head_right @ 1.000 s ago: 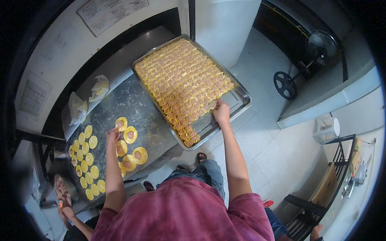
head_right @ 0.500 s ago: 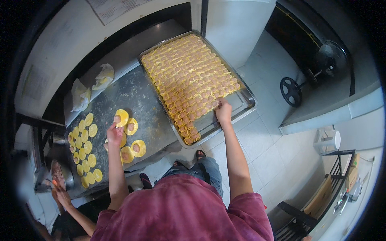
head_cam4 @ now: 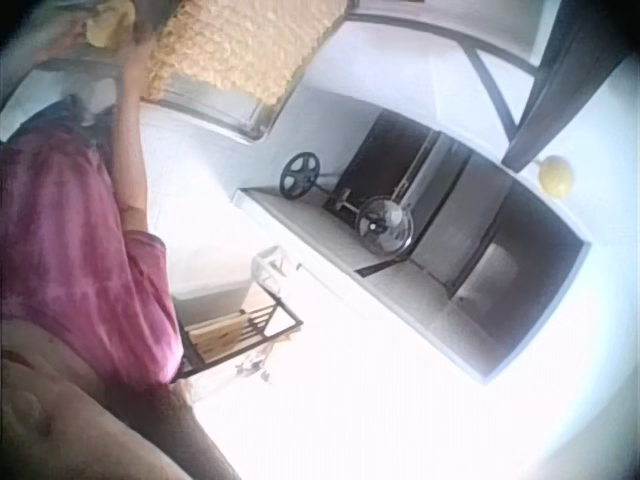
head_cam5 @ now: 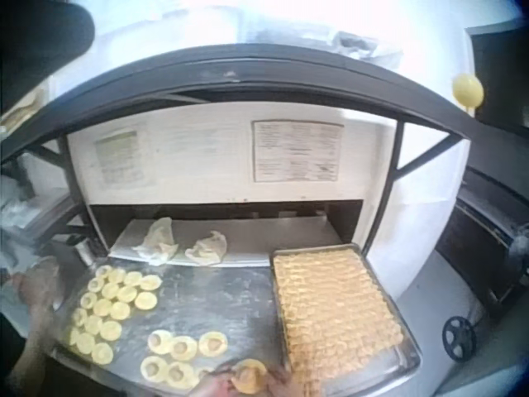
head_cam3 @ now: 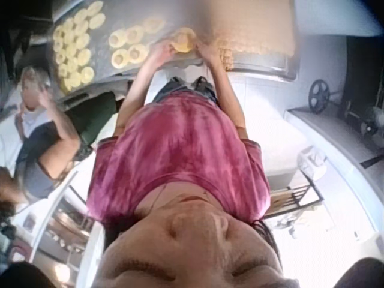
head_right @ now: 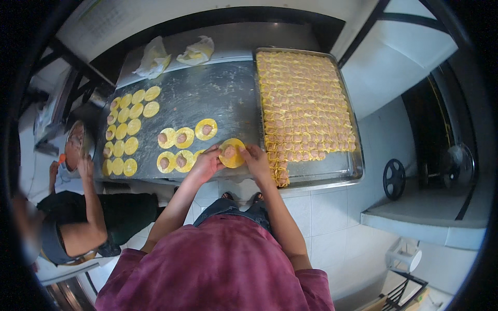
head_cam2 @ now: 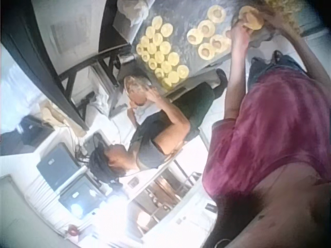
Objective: The person places a small amount of filling into circular yellow dough discs and folds them into half-moon shapes. They then place the finished pastries onto a large metal tray. Another person is visible in the background performing a similar task.
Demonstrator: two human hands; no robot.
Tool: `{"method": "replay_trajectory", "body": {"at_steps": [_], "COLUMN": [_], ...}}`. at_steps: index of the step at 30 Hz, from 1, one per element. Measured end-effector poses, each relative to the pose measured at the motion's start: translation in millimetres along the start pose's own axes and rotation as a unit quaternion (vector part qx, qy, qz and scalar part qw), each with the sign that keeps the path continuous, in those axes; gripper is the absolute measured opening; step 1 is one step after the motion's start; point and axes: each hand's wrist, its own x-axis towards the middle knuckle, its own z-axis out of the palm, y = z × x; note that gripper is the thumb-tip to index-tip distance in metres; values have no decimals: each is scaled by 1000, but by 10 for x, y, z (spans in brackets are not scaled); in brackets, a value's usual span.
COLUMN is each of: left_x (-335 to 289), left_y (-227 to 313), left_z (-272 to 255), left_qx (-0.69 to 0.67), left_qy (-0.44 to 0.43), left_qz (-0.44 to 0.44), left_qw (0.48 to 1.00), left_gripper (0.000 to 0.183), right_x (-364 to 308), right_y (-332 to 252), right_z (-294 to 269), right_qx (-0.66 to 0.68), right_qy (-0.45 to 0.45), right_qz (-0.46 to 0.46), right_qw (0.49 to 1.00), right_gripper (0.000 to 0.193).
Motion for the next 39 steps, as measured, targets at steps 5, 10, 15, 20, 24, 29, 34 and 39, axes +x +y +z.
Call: {"method": "replay_trajectory", "body": {"at_steps": [5,10,15,20,24,29,34,39], "left_x": [-46,-10,-53,-62,1,50,22,27], "left_y": [-73,-218,-160,-40,-98,-221,-298,-300], "left_z": [-104,-284,-212,-96,-134,-184,-346,-329], "left_qx": [193,103,163,209,152,202,397,528], "left_qy": [116,83,79,58,53,47,58,43], "left_qz": [49,74,118,99,130,184,246,231], "left_qw": [973,988,977,971,978,961,883,816], "left_gripper": [24,20,22,18,15,15,25,36], "right_x": [43,11,-153,-22,-167,-224,-164,-128], "right_y": [250,289,86,245,-32,162,218,326], "right_z": [201,237,304,219,290,271,173,199], "right_qx": [91,141,91,-26,116,-32,-240,-369], "right_qy": [-30,-70,-68,-40,-24,-5,18,7], "right_qz": [73,49,-19,-114,-32,-128,-171,-224], "right_qw": [993,986,993,992,992,991,956,902], "right_gripper": [20,23,28,27,26,22,23,29]}}
